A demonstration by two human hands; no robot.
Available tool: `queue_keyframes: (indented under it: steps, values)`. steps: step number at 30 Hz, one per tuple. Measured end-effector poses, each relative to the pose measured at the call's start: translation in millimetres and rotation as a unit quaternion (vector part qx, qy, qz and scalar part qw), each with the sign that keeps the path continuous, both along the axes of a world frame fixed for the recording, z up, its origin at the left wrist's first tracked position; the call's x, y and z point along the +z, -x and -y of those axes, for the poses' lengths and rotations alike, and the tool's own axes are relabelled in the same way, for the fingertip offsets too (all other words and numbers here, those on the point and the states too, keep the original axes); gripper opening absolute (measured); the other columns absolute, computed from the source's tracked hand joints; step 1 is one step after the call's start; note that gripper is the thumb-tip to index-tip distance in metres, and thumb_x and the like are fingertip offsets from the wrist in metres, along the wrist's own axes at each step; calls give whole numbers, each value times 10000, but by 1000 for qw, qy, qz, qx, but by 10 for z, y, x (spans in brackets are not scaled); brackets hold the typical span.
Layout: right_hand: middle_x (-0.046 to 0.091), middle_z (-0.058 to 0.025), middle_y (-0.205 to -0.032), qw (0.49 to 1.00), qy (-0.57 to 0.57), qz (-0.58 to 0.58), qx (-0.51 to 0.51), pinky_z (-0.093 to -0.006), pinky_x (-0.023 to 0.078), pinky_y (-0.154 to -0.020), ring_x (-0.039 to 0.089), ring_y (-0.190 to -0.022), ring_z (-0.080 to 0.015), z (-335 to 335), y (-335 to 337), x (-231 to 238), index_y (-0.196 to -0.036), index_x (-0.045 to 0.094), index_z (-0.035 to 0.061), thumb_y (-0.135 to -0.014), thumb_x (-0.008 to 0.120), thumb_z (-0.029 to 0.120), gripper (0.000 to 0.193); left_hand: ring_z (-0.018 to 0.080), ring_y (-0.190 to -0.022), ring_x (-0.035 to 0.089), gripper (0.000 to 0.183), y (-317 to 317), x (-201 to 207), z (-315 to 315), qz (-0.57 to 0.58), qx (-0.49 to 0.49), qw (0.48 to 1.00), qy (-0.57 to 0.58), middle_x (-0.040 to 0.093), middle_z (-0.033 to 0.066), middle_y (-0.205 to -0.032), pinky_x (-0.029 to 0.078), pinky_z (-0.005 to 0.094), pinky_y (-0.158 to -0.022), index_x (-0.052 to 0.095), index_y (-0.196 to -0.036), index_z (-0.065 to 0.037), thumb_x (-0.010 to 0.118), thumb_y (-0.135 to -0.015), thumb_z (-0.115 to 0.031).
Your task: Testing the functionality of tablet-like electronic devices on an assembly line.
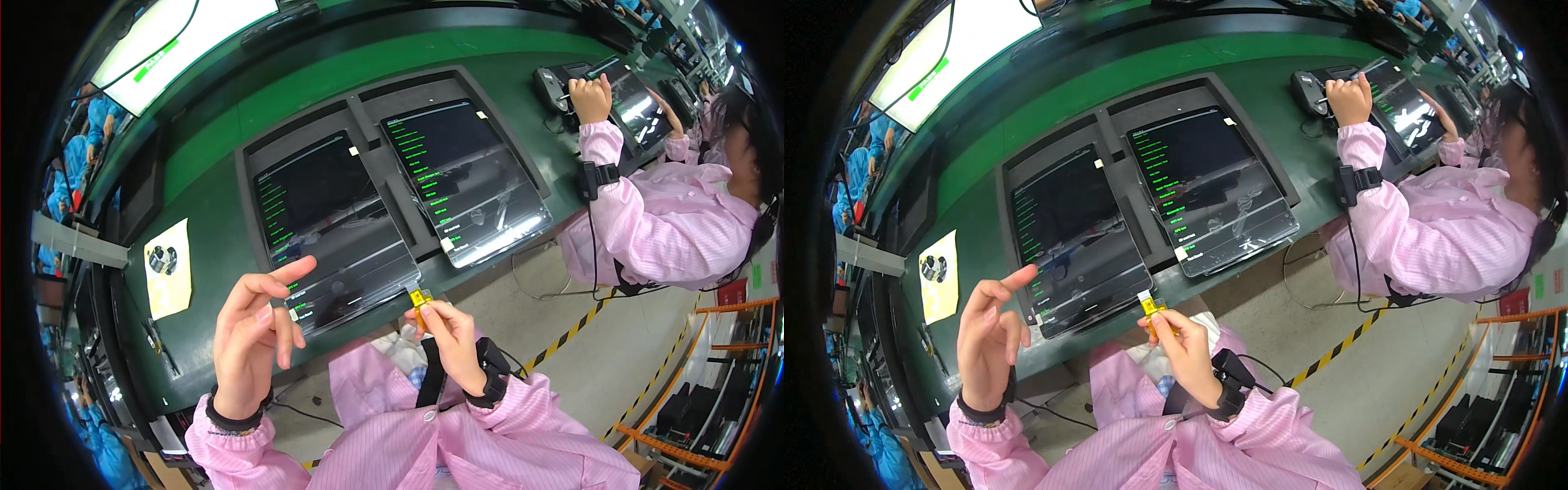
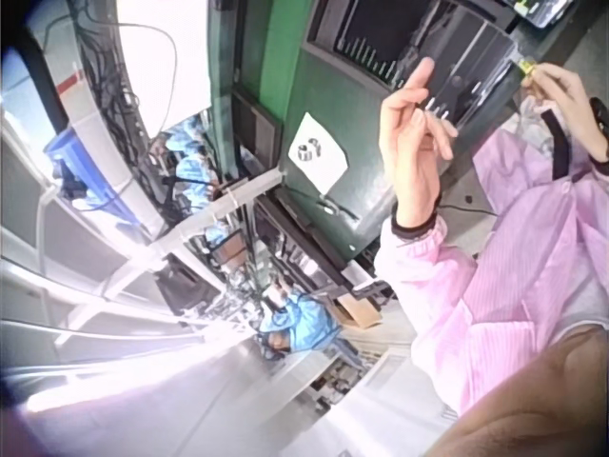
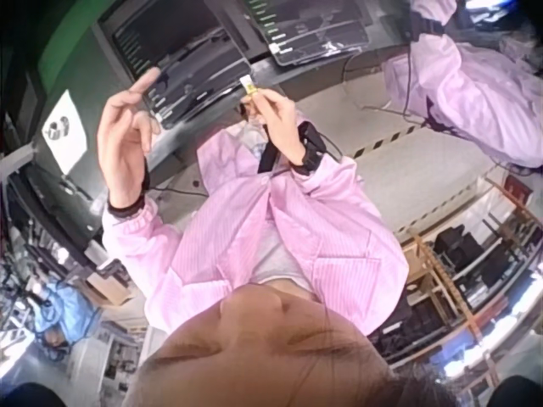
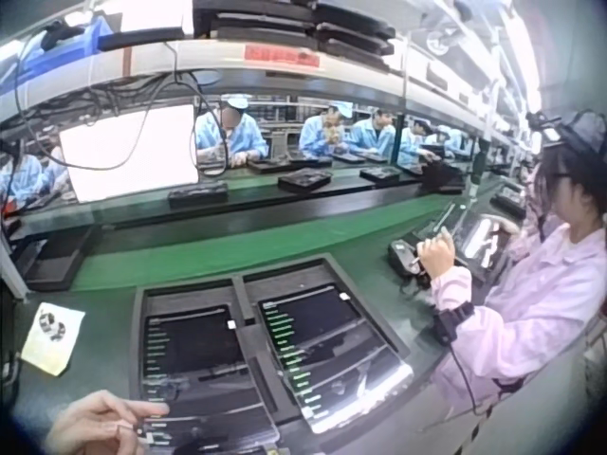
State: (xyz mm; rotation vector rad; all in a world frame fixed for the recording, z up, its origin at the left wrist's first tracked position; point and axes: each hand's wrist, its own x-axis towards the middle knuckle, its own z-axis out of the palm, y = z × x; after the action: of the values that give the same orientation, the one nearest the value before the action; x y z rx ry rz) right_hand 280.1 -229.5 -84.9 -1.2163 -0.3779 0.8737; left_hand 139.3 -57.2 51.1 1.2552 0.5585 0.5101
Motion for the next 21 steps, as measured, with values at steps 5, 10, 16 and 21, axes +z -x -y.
queue_keyframes:
  steps: [5,10,16,21]
  values:
    - [644,-62,-850,999,15,19,28,-228,458,-657,543,-691,-71,37,-30,-11,-986,649,-73,-977,478,114,254,76,-459,482,238,-32,-4,19,15,-10,1000,0,471,306,-1308,495,262,-635,488,-1046,4,464,-878,-163]
    - [606,-47,-791,999,4,34,42,-226,447,-656,532,-692,-69,18,-37,-59,-985,648,-73,-979,476,117,257,87,-472,493,249,-95,-20,70,-3,-21,1000,2,469,313,-1303,492,268,-644,487,-1047,4,475,-868,-167]
    - [589,-47,-789,999,-9,29,38,-227,449,-661,531,-698,-75,2,-63,-43,-971,638,-79,-982,473,118,258,88,-488,500,249,-214,-20,139,-20,-45,999,-15,471,310,-1302,487,278,-661,488,-1050,3,478,-861,-160]
    - [588,-51,-791,997,-12,44,57,-229,452,-655,533,-698,-80,12,-99,-18,-972,635,-80,-980,475,117,254,83,-491,501,248,-290,-19,200,-25,-55,998,-12,469,308,-1305,488,282,-672,489,-1048,4,480,-860,-156]
